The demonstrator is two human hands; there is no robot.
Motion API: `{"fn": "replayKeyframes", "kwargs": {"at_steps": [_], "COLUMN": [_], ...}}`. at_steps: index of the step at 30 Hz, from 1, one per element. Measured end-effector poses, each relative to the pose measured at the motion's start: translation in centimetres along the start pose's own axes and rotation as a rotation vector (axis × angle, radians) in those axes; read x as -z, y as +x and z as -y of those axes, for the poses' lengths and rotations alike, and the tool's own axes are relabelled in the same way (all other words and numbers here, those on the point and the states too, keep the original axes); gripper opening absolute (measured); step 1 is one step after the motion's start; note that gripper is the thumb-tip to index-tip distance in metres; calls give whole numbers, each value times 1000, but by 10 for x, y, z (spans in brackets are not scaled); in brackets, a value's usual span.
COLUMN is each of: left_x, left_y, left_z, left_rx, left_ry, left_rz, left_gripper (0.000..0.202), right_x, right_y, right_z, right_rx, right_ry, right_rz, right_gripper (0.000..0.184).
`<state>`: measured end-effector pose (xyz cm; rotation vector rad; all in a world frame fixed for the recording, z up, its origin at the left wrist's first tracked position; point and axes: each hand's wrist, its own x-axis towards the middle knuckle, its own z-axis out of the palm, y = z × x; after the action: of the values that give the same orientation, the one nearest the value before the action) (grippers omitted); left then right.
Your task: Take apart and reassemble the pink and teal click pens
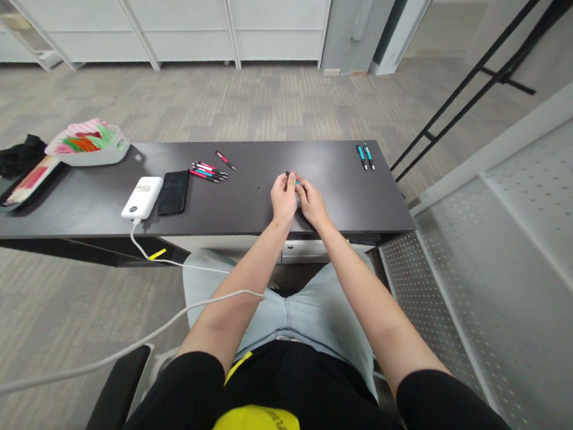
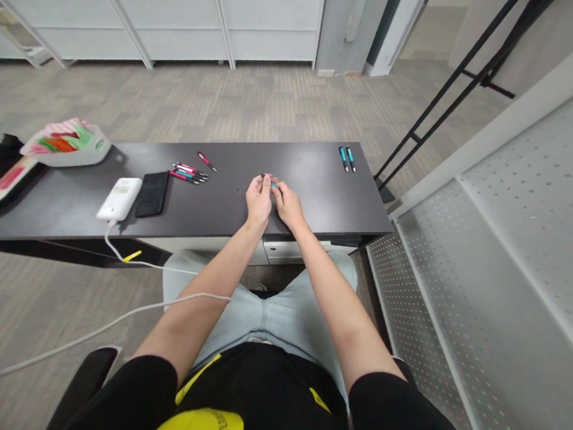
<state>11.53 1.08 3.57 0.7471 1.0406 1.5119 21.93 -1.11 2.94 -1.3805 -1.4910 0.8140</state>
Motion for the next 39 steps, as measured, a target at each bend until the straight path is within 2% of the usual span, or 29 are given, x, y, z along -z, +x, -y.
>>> {"fn": "replayKeyframes", "kwargs": {"at_steps": [3, 6, 10, 14, 18, 26, 30, 33, 39], "left_x": [0, 10, 29, 41, 46, 59, 63, 65, 66], "left_y": [5, 12, 17, 15, 10, 11, 19, 23, 26], "left_z": [1, -3, -9, -11, -13, -3, 7, 13, 18], "left_rx": [-9, -9, 12, 35, 38, 4, -24, -54, -87], "left_ry": [-5, -1, 50, 72, 55, 48, 20, 2, -18], "left_rz": [-8, 19, 65, 45, 34, 40, 57, 78, 91], "left_gripper": [27, 27, 37, 39, 43, 38, 48, 54, 56], "right_x": [0, 0, -2, -4, -3, -1, -2, -4, -8], "right_y": [0, 2, 1, 1, 3, 0, 2, 3, 8], "right_z": [5, 6, -1, -7, -8, -2, -5, -14, -30], "right_rx": [17, 22, 47, 23, 98, 73, 128, 144, 215], "right_ry": [-22, -40, -35, -54, -123, -107, -118, -57, -74], "right_rz": [-39, -43, -44, -7, 29, 64, 51, 26, 50], "right_gripper": [16, 20, 8, 15, 17, 8, 19, 21, 41]}}
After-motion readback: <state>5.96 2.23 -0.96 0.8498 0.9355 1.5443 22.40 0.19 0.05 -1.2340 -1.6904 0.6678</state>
